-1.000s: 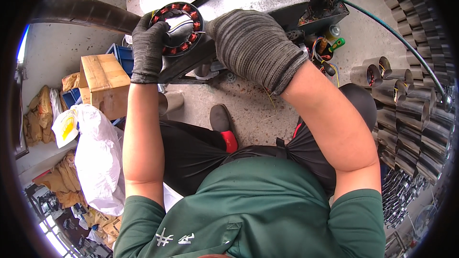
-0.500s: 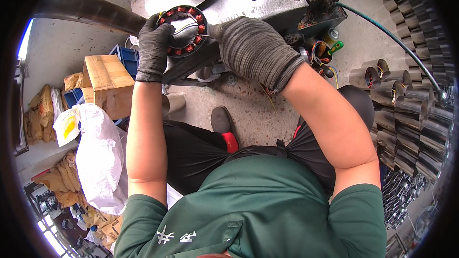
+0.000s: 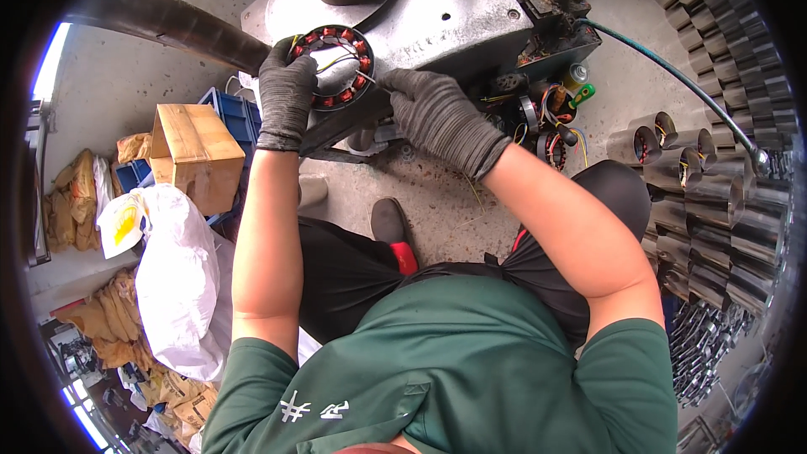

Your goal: The person connects wires on a motor stator, places it into a hydraulic press with a metal sleeve, operates the press, and then places the assembled component into a large white bag.

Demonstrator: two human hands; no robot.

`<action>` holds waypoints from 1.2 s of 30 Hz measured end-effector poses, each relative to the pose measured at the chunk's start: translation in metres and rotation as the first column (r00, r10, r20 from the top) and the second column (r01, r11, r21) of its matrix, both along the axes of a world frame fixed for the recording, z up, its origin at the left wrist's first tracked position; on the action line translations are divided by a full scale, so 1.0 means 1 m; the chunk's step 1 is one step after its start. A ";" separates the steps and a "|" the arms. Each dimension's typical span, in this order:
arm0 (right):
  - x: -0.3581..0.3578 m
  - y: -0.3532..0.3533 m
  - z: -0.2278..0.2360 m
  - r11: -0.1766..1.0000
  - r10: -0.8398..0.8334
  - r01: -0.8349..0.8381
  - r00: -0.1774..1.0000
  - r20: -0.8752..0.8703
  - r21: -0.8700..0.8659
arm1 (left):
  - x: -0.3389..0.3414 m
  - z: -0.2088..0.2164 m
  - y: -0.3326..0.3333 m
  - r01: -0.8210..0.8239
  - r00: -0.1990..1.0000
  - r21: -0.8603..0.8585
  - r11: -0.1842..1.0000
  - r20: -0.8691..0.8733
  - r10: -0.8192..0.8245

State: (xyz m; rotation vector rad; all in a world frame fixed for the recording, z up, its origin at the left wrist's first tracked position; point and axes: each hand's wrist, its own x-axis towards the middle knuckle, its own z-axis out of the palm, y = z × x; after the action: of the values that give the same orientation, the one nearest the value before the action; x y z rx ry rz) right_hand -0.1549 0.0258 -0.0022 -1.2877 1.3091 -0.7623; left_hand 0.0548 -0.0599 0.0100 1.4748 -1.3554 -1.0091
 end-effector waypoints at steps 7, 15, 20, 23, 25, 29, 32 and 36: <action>-0.017 -0.005 0.012 0.841 -0.032 -0.240 0.873 -0.487 -0.485 | 0.002 -0.008 -0.003 0.013 0.990 -0.136 0.991 0.141 0.007; -0.017 -0.010 0.017 0.868 0.002 -0.301 0.799 -0.601 -0.396 | -0.014 0.022 0.016 0.042 0.986 -0.072 0.996 0.165 -0.030; -0.015 -0.010 0.006 0.887 -0.003 -0.212 0.885 -0.465 -0.409 | -0.002 0.002 0.001 0.033 0.977 -0.136 0.990 0.214 -0.003; -0.013 -0.008 0.003 0.908 -0.006 -0.173 0.905 -0.425 -0.381 | -0.003 0.003 -0.001 0.020 0.982 -0.036 0.999 0.189 -0.012; -0.011 -0.006 0.000 0.913 -0.008 -0.160 0.913 -0.408 -0.376 | -0.002 0.001 -0.001 0.002 0.983 -0.049 0.999 0.184 0.007; -0.007 -0.003 -0.007 0.859 -0.084 -0.142 0.908 -0.410 -0.492 | -0.001 -0.002 0.000 0.017 0.970 -0.172 0.985 0.241 0.025; 0.000 -0.005 -0.017 0.843 -0.124 -0.092 0.925 -0.359 -0.530 | -0.005 0.004 0.004 -0.009 0.983 -0.165 0.986 0.182 0.039; 0.010 -0.009 -0.002 0.869 -0.096 -0.119 0.912 -0.398 -0.481 | -0.007 -0.002 0.014 0.034 0.994 0.066 0.997 -0.104 -0.027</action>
State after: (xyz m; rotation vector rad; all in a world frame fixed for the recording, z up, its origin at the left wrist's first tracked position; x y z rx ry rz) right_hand -0.1446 0.0168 -0.0038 -1.9561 1.4865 -0.8867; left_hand 0.0482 -0.0459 0.0080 1.4351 -1.2851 -1.1445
